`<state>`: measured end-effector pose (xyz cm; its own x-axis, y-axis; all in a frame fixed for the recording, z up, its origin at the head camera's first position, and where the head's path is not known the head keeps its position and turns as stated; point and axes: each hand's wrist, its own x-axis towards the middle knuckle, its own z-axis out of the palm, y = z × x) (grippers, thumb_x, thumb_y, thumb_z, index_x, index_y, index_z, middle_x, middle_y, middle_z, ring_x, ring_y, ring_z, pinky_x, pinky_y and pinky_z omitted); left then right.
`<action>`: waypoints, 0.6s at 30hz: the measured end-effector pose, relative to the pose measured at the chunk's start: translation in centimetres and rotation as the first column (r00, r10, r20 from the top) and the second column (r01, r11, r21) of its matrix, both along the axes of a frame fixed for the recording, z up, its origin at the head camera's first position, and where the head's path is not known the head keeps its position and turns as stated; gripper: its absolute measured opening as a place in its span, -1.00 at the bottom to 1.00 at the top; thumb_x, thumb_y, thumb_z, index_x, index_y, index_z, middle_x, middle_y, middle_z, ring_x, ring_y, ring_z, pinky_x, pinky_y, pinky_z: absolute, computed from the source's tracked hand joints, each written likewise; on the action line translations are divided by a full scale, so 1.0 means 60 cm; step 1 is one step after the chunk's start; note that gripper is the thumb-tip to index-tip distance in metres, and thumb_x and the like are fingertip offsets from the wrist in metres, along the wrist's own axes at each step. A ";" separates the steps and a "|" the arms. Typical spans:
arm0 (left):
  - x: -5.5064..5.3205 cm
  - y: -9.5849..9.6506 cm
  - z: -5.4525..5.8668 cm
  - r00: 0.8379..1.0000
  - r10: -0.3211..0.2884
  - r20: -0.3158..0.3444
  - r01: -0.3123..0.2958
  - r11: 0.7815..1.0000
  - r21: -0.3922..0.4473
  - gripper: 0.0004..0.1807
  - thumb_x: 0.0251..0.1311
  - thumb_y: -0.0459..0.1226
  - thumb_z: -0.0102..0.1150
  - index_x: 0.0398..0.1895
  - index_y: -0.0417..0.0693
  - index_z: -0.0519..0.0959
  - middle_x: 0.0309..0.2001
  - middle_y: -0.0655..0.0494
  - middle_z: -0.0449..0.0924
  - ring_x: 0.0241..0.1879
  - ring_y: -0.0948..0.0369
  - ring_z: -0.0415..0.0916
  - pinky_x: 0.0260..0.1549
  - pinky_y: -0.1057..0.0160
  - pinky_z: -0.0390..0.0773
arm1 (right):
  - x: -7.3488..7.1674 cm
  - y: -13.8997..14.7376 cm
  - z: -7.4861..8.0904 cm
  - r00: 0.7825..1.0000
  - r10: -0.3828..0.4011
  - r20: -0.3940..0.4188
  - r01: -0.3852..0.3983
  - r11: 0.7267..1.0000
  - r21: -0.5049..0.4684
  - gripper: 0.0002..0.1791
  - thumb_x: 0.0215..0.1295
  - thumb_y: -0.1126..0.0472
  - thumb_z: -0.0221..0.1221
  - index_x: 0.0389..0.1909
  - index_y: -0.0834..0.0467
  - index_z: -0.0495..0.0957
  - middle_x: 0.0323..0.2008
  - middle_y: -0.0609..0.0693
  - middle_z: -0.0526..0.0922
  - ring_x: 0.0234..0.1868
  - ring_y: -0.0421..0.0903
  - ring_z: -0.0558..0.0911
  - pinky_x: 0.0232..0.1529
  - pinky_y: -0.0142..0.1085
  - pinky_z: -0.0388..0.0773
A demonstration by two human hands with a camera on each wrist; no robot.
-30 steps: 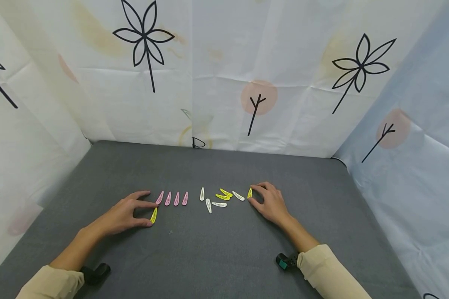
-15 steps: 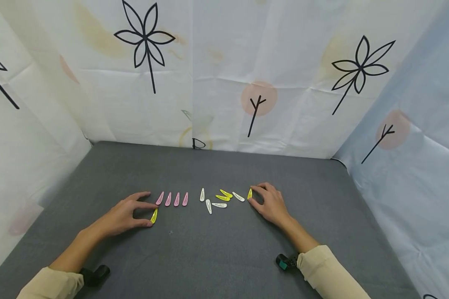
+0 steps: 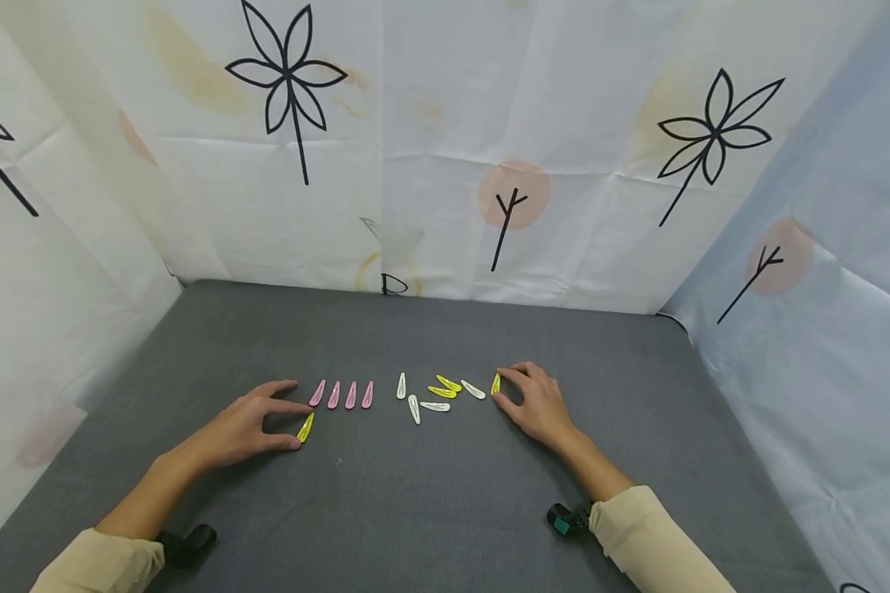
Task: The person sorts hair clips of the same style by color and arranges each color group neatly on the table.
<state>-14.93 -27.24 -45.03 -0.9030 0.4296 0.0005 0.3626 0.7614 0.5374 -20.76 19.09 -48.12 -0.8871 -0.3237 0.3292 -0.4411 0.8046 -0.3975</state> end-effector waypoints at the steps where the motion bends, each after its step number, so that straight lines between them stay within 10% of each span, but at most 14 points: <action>1: -0.001 0.000 0.000 1.000 0.000 -0.001 0.000 1.000 0.008 -0.43 0.03 0.05 0.46 0.11 0.02 0.68 0.34 -0.30 0.33 0.31 -0.34 0.24 0.11 -0.43 0.24 | 0.000 0.000 0.000 1.000 0.001 -0.002 -0.001 1.000 0.000 -0.52 0.23 0.08 0.37 0.14 0.19 0.62 0.02 0.16 0.59 0.10 0.16 0.54 0.03 0.16 0.36; 8: -0.011 0.035 0.009 0.995 0.061 -0.075 -0.060 0.998 0.016 -0.44 0.06 -0.03 0.47 0.12 -0.08 0.66 0.33 -0.28 0.35 0.30 -0.29 0.28 0.11 -0.39 0.31 | 0.001 -0.001 0.004 1.000 0.004 -0.002 -0.004 1.000 -0.004 -0.51 0.23 0.09 0.38 0.14 0.20 0.62 0.02 0.16 0.59 0.09 0.16 0.54 0.03 0.15 0.35; 18: -0.034 0.164 0.014 0.977 0.100 -0.188 -0.095 0.995 0.037 -0.56 0.11 -0.04 0.44 0.02 -0.05 0.71 0.31 -0.16 0.42 0.32 -0.17 0.32 0.09 -0.34 0.37 | 0.000 0.000 0.002 1.000 0.008 0.002 -0.008 1.000 -0.009 -0.51 0.22 0.09 0.38 0.14 0.20 0.62 0.02 0.16 0.58 0.09 0.16 0.54 0.04 0.17 0.36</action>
